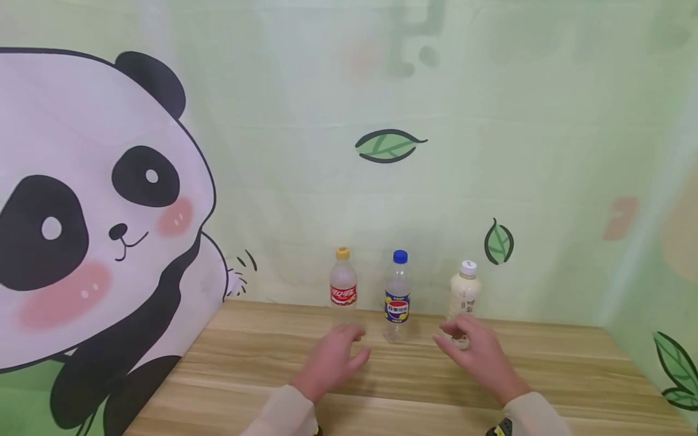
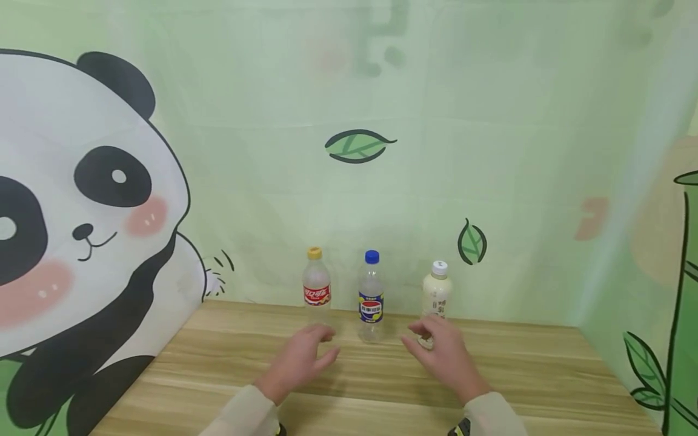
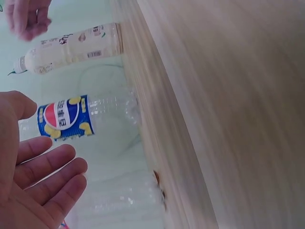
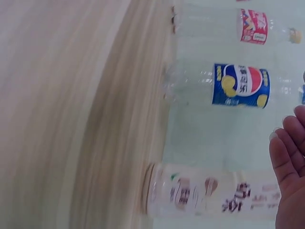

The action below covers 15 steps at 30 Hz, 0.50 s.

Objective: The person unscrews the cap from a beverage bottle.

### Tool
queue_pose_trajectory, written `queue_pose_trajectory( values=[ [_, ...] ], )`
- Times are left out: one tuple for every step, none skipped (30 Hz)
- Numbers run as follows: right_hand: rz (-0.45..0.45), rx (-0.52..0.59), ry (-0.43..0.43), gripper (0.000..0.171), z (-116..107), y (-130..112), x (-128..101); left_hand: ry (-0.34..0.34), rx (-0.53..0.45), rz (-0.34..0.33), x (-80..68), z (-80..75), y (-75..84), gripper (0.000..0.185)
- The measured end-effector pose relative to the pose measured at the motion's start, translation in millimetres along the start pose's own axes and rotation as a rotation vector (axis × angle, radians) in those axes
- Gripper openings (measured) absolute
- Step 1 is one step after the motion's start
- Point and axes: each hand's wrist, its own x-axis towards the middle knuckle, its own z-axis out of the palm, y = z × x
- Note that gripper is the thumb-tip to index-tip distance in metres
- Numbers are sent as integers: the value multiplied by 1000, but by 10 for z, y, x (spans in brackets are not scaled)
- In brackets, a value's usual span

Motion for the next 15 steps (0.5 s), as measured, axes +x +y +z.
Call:
queue_pose_trajectory(
  values=[
    [10, 9, -3, 16, 20, -20, 19, 3, -1, 1, 13, 22, 17, 34],
    [18, 20, -3, 16, 40, -40, 37, 8, -4, 2, 25, 44, 35, 33],
    [25, 27, -3, 17, 60, -59, 58, 12, -9, 3, 37, 68, 51, 33],
    [30, 26, -2, 18, 80, -75, 79, 19, -16, 2, 50, 87, 70, 33],
    [34, 23, 2, 19, 101, -91, 100, 27, -23, 0, 63, 103, 89, 32],
    [37, 18, 5, 19, 122, -103, 123, 34, -33, -3, 79, 120, 104, 33],
    [38, 13, 9, 20, 140, -121, 147, 42, -42, -8, 95, 132, 121, 33],
    [37, 7, 14, 21, 160, -135, 173, 46, -47, -16, 112, 149, 134, 33],
    [41, 2, 17, 21, 176, -152, 199, 51, -53, -24, 130, 163, 144, 33],
    [41, 6, 21, 21, 193, -167, 227, 58, -59, -32, 148, 176, 154, 34],
    [48, 10, 24, 21, 207, -184, 254, 64, -60, -41, 167, 191, 159, 34],
    [56, 16, 25, 21, 219, -202, 282, 71, -64, -49, 185, 204, 164, 35],
    [65, 28, 25, 21, 223, -222, 307, 78, -67, -56, 200, 219, 172, 36],
    [76, 36, 23, 22, 227, -238, 331, 83, -77, -63, 216, 233, 178, 37],
    [89, 46, 23, 22, 228, -257, 353, 92, -86, -67, 230, 245, 185, 38]
  ],
)
